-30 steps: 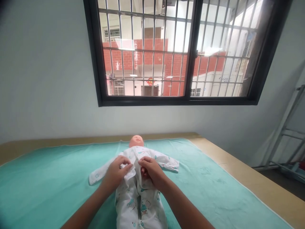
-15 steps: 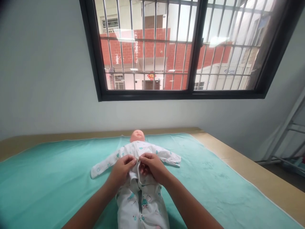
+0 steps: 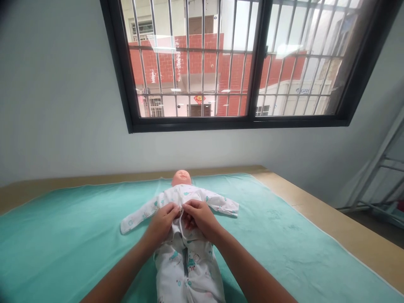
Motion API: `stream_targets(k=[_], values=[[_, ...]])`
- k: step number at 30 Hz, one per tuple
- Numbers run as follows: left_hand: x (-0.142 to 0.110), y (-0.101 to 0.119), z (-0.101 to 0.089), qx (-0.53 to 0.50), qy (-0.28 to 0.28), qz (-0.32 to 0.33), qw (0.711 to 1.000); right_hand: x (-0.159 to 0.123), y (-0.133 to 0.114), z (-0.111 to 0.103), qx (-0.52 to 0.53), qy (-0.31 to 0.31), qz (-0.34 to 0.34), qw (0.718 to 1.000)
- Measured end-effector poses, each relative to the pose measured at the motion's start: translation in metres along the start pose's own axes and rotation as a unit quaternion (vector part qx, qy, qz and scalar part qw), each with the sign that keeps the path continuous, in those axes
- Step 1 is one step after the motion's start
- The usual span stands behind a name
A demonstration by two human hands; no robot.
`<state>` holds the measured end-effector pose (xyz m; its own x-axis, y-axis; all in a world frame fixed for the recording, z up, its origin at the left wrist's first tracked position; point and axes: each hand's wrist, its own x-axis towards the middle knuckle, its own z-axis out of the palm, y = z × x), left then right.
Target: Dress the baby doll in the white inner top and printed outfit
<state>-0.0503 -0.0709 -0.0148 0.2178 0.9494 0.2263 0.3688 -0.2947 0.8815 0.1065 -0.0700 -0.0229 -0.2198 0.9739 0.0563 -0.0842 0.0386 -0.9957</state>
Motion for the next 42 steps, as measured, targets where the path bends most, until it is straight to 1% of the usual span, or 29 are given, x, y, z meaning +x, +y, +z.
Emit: stream_targets(k=[3,6,8,12,15,19,21,24,26,29,31,33,37,40,42], values=[[-0.001,0.001,0.001,0.021,-0.003,0.010,1.000,0.000,0.002,-0.003,0.010,-0.018,-0.006,1.000],[-0.001,0.000,0.002,0.028,-0.003,0.012,1.000,0.000,0.002,-0.005,0.023,-0.041,0.003,0.999],[0.000,-0.001,0.002,0.040,-0.004,0.012,0.999,-0.001,0.002,-0.006,0.014,-0.048,0.004,0.999],[0.001,-0.003,0.002,0.065,-0.009,0.012,0.998,-0.001,0.003,-0.004,-0.032,-0.027,-0.008,0.999],[0.001,-0.004,0.000,0.104,-0.006,0.034,0.994,0.000,0.006,-0.001,-0.064,-0.008,-0.014,0.998],[-0.002,-0.005,0.002,0.151,-0.009,0.058,0.987,0.000,0.007,0.001,-0.093,-0.005,-0.015,0.996],[-0.003,-0.006,0.004,0.194,0.006,0.060,0.979,-0.001,0.007,0.002,-0.110,-0.004,-0.016,0.994],[-0.005,-0.007,0.009,0.277,0.030,0.076,0.957,-0.001,0.008,0.002,-0.127,-0.005,-0.018,0.992],[-0.006,-0.007,0.010,0.324,0.026,0.091,0.941,-0.001,0.009,0.001,-0.126,-0.008,-0.020,0.992],[-0.007,-0.007,0.007,0.364,0.001,0.108,0.925,-0.001,0.010,0.000,-0.122,-0.013,-0.020,0.992],[-0.007,-0.007,0.004,0.359,-0.016,0.111,0.927,0.000,0.009,0.000,-0.115,-0.023,-0.015,0.993],[-0.006,-0.008,0.002,0.337,-0.021,0.106,0.935,-0.001,0.006,0.000,-0.103,-0.040,-0.006,0.994],[-0.005,-0.013,0.002,0.280,0.000,0.097,0.955,-0.001,0.001,-0.002,-0.101,-0.060,-0.004,0.993],[-0.004,-0.016,0.003,0.211,0.012,0.080,0.974,0.000,0.000,-0.006,-0.088,-0.073,-0.002,0.993],[-0.003,-0.016,0.002,0.155,0.008,0.062,0.986,0.001,0.001,-0.007,-0.073,-0.078,-0.002,0.994]])
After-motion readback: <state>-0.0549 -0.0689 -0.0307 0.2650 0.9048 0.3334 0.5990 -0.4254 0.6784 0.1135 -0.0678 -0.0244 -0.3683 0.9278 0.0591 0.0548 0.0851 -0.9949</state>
